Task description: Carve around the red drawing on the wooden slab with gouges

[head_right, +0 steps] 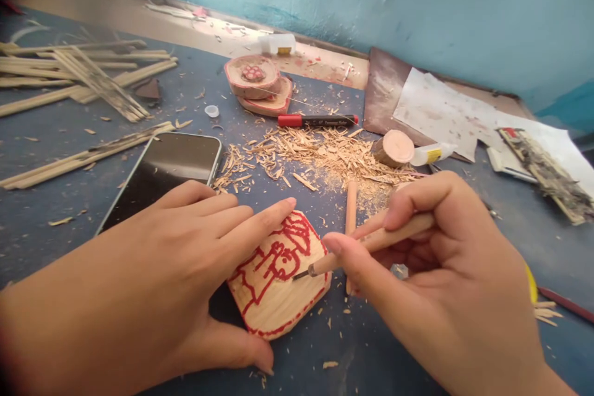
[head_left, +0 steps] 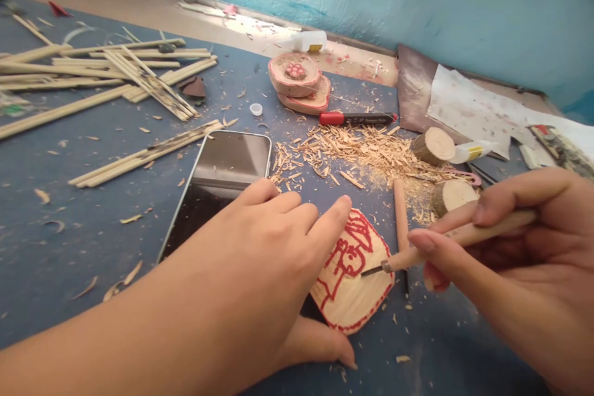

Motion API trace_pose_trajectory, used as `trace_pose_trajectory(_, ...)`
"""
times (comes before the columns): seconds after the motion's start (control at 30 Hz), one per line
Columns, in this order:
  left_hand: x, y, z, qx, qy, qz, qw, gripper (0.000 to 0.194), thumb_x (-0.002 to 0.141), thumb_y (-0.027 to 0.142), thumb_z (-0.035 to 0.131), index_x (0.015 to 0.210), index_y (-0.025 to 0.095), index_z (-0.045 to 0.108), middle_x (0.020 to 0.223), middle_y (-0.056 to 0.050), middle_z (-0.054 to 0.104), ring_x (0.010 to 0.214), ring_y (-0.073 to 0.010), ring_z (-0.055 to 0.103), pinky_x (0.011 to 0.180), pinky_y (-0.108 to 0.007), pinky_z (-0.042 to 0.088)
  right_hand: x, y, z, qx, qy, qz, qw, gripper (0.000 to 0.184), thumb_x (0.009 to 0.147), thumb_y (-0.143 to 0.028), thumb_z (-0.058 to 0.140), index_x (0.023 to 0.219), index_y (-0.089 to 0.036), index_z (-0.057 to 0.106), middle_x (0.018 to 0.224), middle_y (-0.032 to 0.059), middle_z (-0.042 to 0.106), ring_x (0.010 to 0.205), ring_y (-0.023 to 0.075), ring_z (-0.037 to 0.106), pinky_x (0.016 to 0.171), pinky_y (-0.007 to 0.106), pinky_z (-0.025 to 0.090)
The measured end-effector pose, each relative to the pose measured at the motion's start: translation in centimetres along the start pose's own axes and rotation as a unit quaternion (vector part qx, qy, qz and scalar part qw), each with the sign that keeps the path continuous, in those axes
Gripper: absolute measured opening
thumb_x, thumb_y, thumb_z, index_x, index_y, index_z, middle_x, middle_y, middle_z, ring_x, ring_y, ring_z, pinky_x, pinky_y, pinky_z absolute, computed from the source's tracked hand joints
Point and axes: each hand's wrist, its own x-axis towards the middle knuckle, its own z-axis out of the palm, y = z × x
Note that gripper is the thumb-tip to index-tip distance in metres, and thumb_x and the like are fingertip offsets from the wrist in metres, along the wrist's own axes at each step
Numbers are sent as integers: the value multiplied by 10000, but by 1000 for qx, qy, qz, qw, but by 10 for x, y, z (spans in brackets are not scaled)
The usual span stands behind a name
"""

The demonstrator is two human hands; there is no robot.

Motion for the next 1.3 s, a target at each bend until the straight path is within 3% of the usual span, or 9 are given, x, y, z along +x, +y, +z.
trace_pose_trajectory(0.2,16,5,-17,-25,-124,-32,991,1490,784,1083,1033,1841,84,712,1217,-179,955,990,-429,890,1191,-725,644,12,-7,12,-33,35,4,999,430,1055,-550,1076,1088,-382,682,835,-37,798,542,192,784,423,291,608)
trace_pose_trajectory(0.47,19,11,-19,-22,-152,-37,988,1456,832,1050,1032,1826,39,701,1153,-172,943,1092,-457,914,1215,-710,640,37,-11,18,-92,9,-56,994,279,1072,-394,913,1055,-358,637,736,-86,641,467,142,630,395,296,431)
trace_pose_trajectory(0.77,10,11,-6,28,-69,-9,997,1376,839,1098,980,1693,32,817,1012,-134,912,950,-421,902,1088,-631,686,45,5,25,-82,-27,-35,996,262,1121,-331,866,1124,-331,604,730,-112,619,490,149,664,438,286,419)
trace_pose_trajectory(0.9,2,12,5,60,46,14,997,1432,715,1107,1050,1600,-3,859,906,-70,867,861,-380,889,1037,-577,702,44,18,24,-73,-35,17,997,360,1224,-495,905,1460,-237,817,1314,71,869,1006,225,853,852,393,761)
trace_pose_trajectory(0.97,1,14,6,65,58,21,996,1428,726,1095,1056,1585,-28,858,910,-69,865,847,-367,886,1003,-559,705,44,21,24,-70,-38,36,996,431,1226,-520,909,1546,-242,825,1510,119,849,1176,270,866,979,469,786)
trace_pose_trajectory(1.07,1,15,5,71,61,28,995,1459,744,1111,1030,1612,-46,840,943,-80,875,886,-374,897,984,-551,702,45,21,27,-64,-41,37,996,270,1226,-443,909,1356,-231,803,1068,-4,826,762,152,769,642,269,649)
trace_pose_trajectory(1.17,3,15,8,75,56,25,995,1471,751,1107,1031,1625,-58,828,950,-77,874,884,-366,893,998,-549,692,47,19,29,-57,-45,31,997,234,1170,-219,862,1145,-312,649,684,-133,590,460,109,620,443,215,402)
trace_pose_trajectory(1.23,4,16,11,75,51,22,996,1475,760,1115,1018,1632,-59,824,950,-79,874,873,-363,883,996,-550,680,49,21,27,-63,-51,39,996,256,1139,-192,875,1142,-315,650,732,-114,637,501,117,655,471,223,443)
trace_pose_trajectory(1.3,3,16,13,75,49,23,996,1478,763,1128,1002,1627,-58,825,949,-86,875,873,-368,873,1005,-557,667,50,27,24,-75,-59,57,994,185,1182,-332,922,1282,-271,779,1056,-10,825,764,160,785,653,272,645)
